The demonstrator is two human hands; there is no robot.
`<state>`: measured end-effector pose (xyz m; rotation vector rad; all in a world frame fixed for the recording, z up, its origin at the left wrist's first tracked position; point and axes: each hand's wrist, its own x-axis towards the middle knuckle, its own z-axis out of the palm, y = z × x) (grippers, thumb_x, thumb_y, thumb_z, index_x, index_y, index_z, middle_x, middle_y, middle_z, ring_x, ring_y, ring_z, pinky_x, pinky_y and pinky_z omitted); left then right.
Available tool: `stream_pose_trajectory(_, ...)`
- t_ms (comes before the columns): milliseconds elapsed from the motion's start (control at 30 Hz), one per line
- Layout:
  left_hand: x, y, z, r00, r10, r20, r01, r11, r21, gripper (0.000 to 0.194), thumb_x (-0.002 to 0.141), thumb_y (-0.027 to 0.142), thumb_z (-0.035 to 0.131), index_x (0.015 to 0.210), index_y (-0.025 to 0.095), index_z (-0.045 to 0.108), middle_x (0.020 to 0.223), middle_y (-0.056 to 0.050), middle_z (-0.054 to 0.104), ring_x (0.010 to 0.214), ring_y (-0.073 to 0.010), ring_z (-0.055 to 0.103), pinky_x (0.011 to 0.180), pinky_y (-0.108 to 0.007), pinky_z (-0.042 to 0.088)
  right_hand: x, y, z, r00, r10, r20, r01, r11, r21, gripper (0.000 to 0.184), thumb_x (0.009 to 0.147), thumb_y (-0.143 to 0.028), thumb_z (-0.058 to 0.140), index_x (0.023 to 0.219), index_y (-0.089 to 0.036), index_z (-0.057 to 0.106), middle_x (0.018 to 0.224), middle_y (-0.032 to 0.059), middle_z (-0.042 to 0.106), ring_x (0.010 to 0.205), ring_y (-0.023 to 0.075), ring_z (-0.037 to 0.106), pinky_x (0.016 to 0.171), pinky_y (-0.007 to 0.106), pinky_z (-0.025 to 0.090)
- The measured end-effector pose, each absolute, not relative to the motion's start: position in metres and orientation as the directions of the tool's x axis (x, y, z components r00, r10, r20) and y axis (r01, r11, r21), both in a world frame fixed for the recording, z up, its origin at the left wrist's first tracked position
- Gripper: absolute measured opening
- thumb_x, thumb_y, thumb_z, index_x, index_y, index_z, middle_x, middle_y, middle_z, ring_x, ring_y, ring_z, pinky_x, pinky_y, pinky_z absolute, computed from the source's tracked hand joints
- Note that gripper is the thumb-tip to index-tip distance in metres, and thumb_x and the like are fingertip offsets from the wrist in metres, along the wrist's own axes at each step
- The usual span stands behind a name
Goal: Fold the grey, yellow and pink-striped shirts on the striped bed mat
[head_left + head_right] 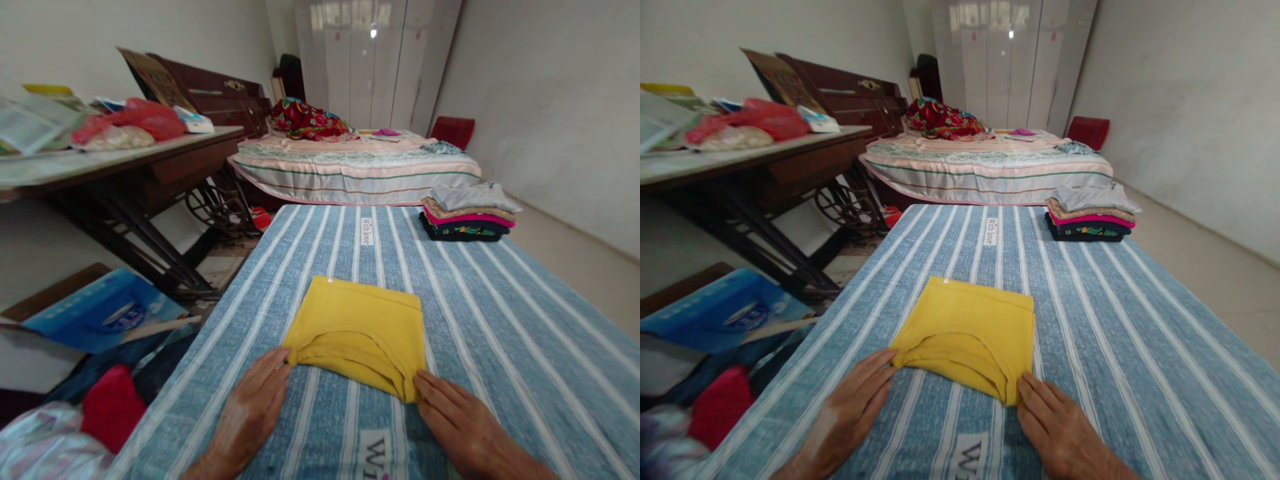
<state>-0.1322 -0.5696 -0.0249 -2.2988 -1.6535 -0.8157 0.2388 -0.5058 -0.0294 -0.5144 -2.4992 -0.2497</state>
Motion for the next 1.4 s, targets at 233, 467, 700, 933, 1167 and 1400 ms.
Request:
stream_pose_trajectory(233, -0.115, -0.581, -0.013, 0.083, 0.892, 0.444, 0.932, -0.228, 0.283, 0.023, 0.084, 0.022, 0.050, 0.102, 0.026, 0.065, 0.122, -0.005, 0.061, 0.116, -0.0227, 0.055, 0.100, -0.037, 0.045, 0.241, -0.500, -0.012, -0.733, 0.248, 0.633, 0.325, 0.946, 0.006, 0.021, 0.084, -0.010, 0.047, 0.093, -0.016, 0.066, 0.096, 0.0111, 0.071, 0.092, 0.0214, 0.067, 0.077, 0.029, 0.057)
stream_pose_trajectory(467, -0.092, -0.591, -0.002, -0.267, 0.925, 0.272, 0.723, 0.005, 0.691, 0.017, 0.078, 0.032, 0.058, 0.091, 0.030, 0.067, 0.113, -0.003, 0.066, 0.108, -0.0246, 0.059, 0.096, -0.042, 0.048, 0.239, -0.474, 0.005, -0.718, 0.389, 0.578, 0.387, 0.913, -0.134, 0.019, 0.089, -0.013, 0.045, 0.096, -0.018, 0.063, 0.092, 0.0064, 0.070, 0.087, 0.0185, 0.066, 0.079, 0.031, 0.056)
stream_pose_trajectory(700, -0.064, -0.599, 0.025, -0.354, 0.802, -0.482, -0.198, 0.439, 0.876, 0.027, 0.069, 0.039, 0.068, 0.093, 0.025, 0.066, 0.111, -0.007, 0.067, 0.109, -0.0270, 0.059, 0.085, -0.038, 0.054, 0.244, -0.456, 0.005, -0.728, 0.511, 0.457, 0.470, 0.857, -0.210, 0.019, 0.093, -0.018, 0.042, 0.093, -0.020, 0.061, 0.089, 0.0048, 0.068, 0.081, 0.0169, 0.065, 0.074, 0.029, 0.054)
stream_pose_trajectory(933, -0.048, -0.587, 0.031, -0.103, 0.697, -0.709, -0.661, 0.485, 0.573, 0.036, 0.062, 0.023, 0.074, 0.096, 0.019, 0.062, 0.121, -0.014, 0.061, 0.117, -0.0297, 0.054, 0.082, -0.040, 0.054, 0.241, -0.451, -0.002, -0.712, 0.600, 0.364, 0.512, 0.799, -0.315, 0.021, 0.093, -0.021, 0.039, 0.091, -0.021, 0.060, 0.085, 0.0036, 0.066, 0.076, 0.0163, 0.064, 0.070, 0.029, 0.051)
stream_pose_trajectory(1167, -0.038, -0.567, 0.027, 0.000, 0.705, -0.709, -0.760, 0.461, 0.458, 0.030, 0.074, 0.019, 0.062, 0.103, 0.016, 0.056, 0.126, -0.018, 0.056, 0.119, -0.0293, 0.053, 0.093, -0.044, 0.046, 0.220, -0.418, 0.006, -0.625, 0.716, 0.311, 0.587, 0.694, -0.418, 0.019, 0.089, -0.024, 0.043, 0.087, -0.021, 0.062, 0.085, 0.0020, 0.067, 0.080, 0.0178, 0.064, 0.071, 0.029, 0.048)
stream_pose_trajectory(1400, -0.009, -0.562, 0.025, 0.115, 0.717, -0.688, -0.752, 0.515, 0.411, 0.023, 0.075, 0.021, 0.061, 0.095, 0.016, 0.052, 0.125, -0.018, 0.056, 0.120, -0.0303, 0.051, 0.086, -0.042, 0.047, 0.160, -0.379, 0.034, -0.676, 0.678, 0.290, 0.579, 0.731, -0.361, 0.015, 0.085, -0.020, 0.047, 0.085, -0.020, 0.063, 0.087, 0.0028, 0.068, 0.083, 0.0190, 0.064, 0.073, 0.028, 0.045)
